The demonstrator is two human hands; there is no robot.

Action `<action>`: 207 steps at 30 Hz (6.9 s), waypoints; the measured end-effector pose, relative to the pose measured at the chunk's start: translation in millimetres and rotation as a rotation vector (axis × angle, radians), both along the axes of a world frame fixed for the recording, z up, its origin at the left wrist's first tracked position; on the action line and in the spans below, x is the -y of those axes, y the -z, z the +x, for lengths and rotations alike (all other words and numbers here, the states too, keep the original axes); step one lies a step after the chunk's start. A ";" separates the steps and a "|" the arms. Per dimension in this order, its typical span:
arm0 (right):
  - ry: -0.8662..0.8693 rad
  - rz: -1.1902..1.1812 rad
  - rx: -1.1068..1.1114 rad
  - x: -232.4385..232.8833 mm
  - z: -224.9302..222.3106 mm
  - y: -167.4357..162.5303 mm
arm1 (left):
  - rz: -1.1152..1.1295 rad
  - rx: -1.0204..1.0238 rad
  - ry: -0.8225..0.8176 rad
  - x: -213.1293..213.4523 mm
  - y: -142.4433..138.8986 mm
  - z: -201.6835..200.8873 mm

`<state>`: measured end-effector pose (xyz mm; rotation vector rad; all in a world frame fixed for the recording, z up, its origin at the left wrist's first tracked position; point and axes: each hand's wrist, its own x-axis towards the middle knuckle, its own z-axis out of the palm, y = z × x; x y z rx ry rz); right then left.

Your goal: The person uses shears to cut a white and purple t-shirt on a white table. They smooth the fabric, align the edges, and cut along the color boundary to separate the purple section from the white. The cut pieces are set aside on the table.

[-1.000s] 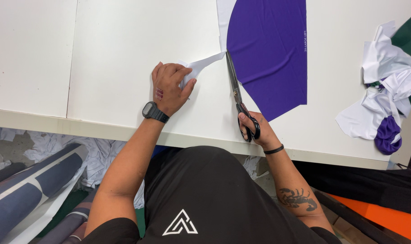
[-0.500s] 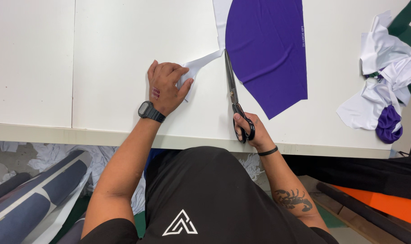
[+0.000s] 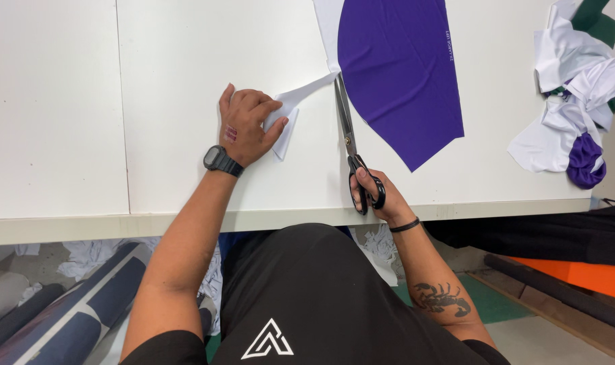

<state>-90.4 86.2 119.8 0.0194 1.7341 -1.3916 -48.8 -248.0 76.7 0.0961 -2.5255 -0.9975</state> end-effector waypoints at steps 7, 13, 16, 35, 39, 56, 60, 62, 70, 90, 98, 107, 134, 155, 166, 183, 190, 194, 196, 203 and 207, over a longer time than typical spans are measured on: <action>0.015 -0.020 0.050 0.8 10.7 -1.9 | 0.004 -0.004 0.003 5.5 4.2 1.1; 0.070 0.037 0.013 27.2 -10.9 2.8 | 0.020 -0.005 0.022 9.6 1.0 -0.6; 0.067 0.069 -0.006 38.2 -22.2 3.0 | 0.024 -0.001 0.021 10.9 0.1 -1.4; 0.064 0.063 -0.022 43.5 -35.8 7.0 | 0.050 0.009 0.032 13.5 4.5 -4.5; 0.066 0.044 -0.041 45.6 -34.8 7.4 | 0.048 0.002 0.029 13.5 5.7 -4.7; 0.100 0.044 -0.070 57.5 -24.2 2.7 | 0.080 -0.009 0.001 14.8 2.6 -2.9; 0.118 0.021 -0.065 60.9 -19.6 2.2 | 0.095 -0.016 0.002 15.6 0.3 -2.4; 0.127 0.014 -0.064 62.9 -18.0 2.6 | 0.097 -0.018 0.003 15.8 -0.7 -2.6; 0.144 0.020 -0.074 68.0 -14.7 2.5 | 0.111 -0.012 0.002 15.9 -1.6 -2.0; 0.128 0.047 -0.059 69.3 -12.0 1.1 | 0.205 0.001 -0.017 36.1 -13.0 -10.6; 0.143 0.061 -0.067 74.7 -20.0 0.3 | 0.086 -0.059 0.010 69.5 -6.4 -24.4; 0.170 0.069 -0.072 92.4 -42.7 4.0 | 0.126 -0.060 0.008 71.4 -1.0 -22.9; 0.199 0.054 -0.111 103.4 -39.0 -0.3 | 0.204 -0.094 -0.018 69.7 -0.8 -21.5; 0.240 0.070 -0.111 125.0 -29.2 -10.7 | 0.338 -0.123 -0.093 72.4 -13.9 -20.5; 0.141 0.032 -0.131 64.4 7.3 -39.9 | 0.352 -0.100 -0.206 70.0 -6.9 -26.3; -0.204 1.024 -1.208 -158.4 -83.1 -37.6 | 0.299 0.240 -0.132 -1.1 -51.8 45.1; 0.057 0.656 -0.766 -143.2 -27.5 -61.9 | -0.145 0.072 -0.207 -17.7 -78.1 14.8; 0.116 0.007 -0.123 -97.2 27.0 -52.6 | -0.235 0.001 0.095 -65.9 -64.5 -47.8; 0.098 -0.077 0.020 -80.7 43.2 -46.1 | -0.271 0.053 0.147 -83.1 -55.8 -74.2; 0.055 0.004 0.067 -67.3 50.8 -32.4 | -0.330 0.255 0.178 -107.4 -39.9 -91.7; 0.073 0.037 0.039 -58.6 35.7 -25.1 | -0.174 0.251 0.136 -110.6 -34.4 -92.2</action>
